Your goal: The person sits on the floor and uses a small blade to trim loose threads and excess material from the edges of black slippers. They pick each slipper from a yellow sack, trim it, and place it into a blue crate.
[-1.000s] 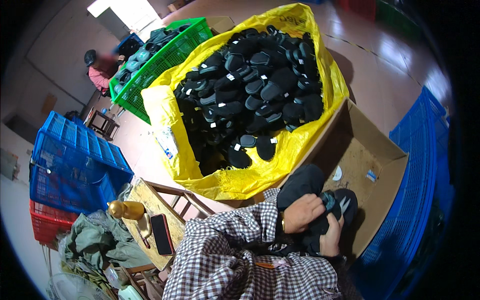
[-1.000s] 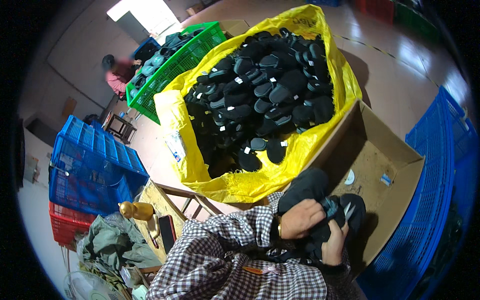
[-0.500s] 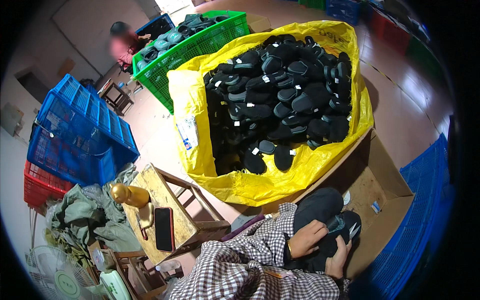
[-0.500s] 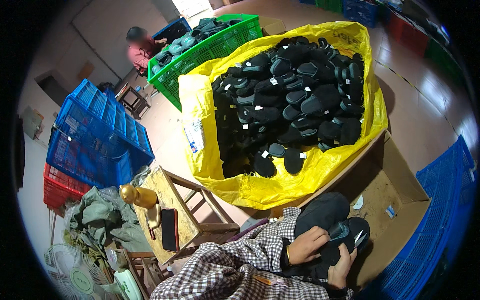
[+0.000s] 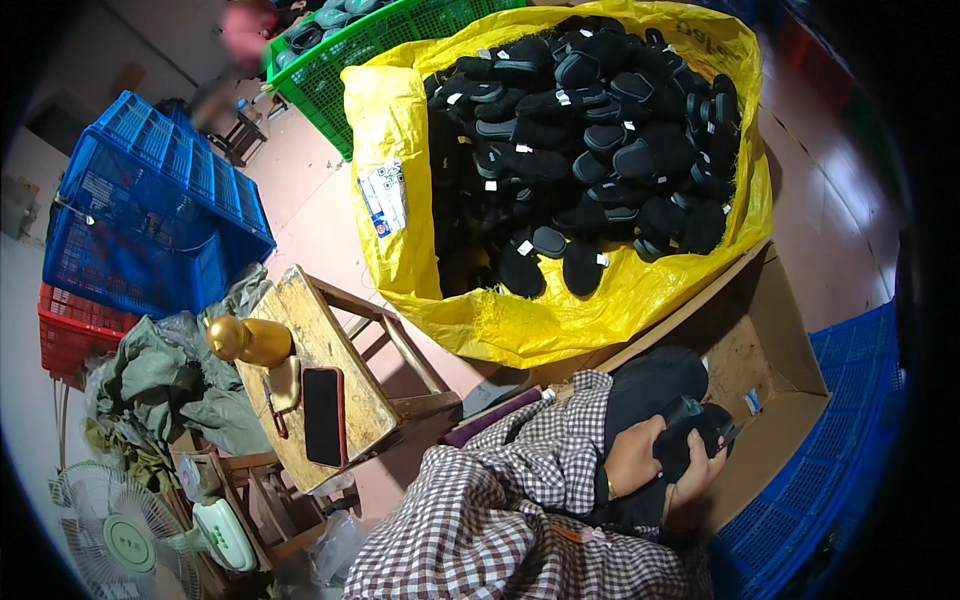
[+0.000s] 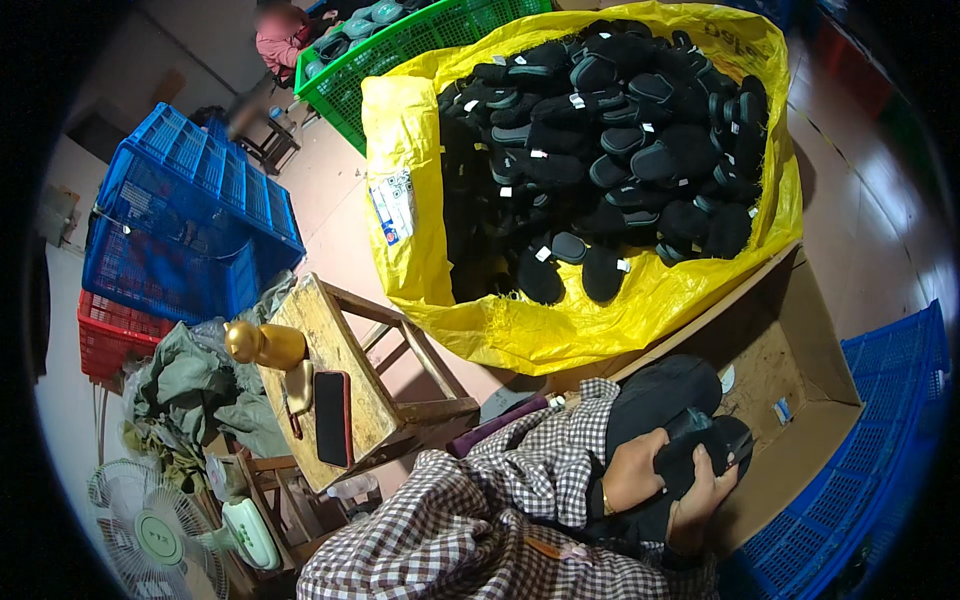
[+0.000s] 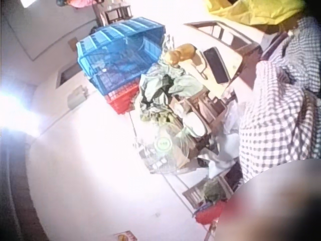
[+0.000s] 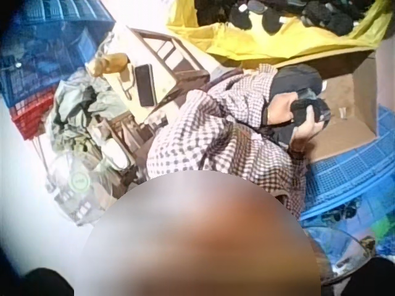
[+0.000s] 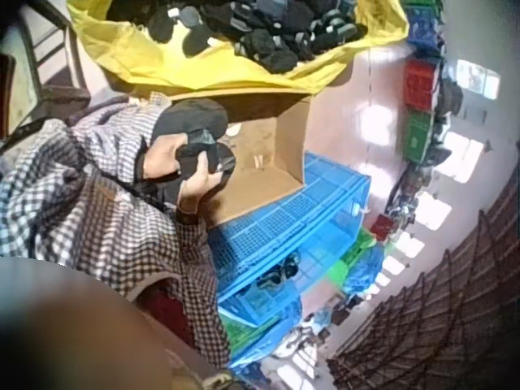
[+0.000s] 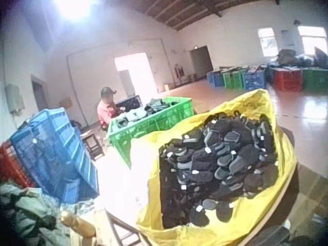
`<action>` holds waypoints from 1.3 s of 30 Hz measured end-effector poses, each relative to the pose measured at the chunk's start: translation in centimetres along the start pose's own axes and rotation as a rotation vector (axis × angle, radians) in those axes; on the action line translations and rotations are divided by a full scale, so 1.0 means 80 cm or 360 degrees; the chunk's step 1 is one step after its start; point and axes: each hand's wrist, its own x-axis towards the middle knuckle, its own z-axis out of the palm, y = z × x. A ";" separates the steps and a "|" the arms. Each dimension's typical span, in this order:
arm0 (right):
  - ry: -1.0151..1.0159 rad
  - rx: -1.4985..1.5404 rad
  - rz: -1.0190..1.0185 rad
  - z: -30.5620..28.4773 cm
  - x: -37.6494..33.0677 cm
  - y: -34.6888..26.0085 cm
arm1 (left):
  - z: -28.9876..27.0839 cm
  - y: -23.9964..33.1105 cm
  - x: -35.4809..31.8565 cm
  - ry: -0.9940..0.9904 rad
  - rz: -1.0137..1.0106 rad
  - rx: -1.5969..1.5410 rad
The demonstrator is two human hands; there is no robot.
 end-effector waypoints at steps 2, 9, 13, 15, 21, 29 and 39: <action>-0.0084 -0.0025 -0.0023 0.000 0.005 0.005 | -0.001 0.010 -0.006 0.0055 -0.0256 -0.0045; -0.0069 -0.0370 -0.0535 -0.014 0.024 0.056 | -0.011 0.043 -0.052 -0.0206 -0.0203 -0.0520; -0.0052 -0.0694 -0.0886 -0.029 0.039 0.082 | -0.029 0.084 -0.044 -0.0568 -0.0098 -0.0604; -0.0343 -0.0419 -0.0771 -0.037 0.029 0.064 | -0.060 0.074 -0.014 -0.0375 0.0259 -0.0065; -0.0330 -0.0002 -0.0204 -0.016 0.000 0.034 | -0.042 0.043 0.028 -0.0298 0.0579 0.0608; -0.0578 -0.0910 -0.0515 -0.070 -0.010 0.013 | -0.041 0.057 0.031 -0.0536 0.0513 0.0811; -0.0725 -0.0844 -0.0526 -0.037 0.001 0.024 | -0.035 0.068 0.044 -0.0557 0.0254 0.0701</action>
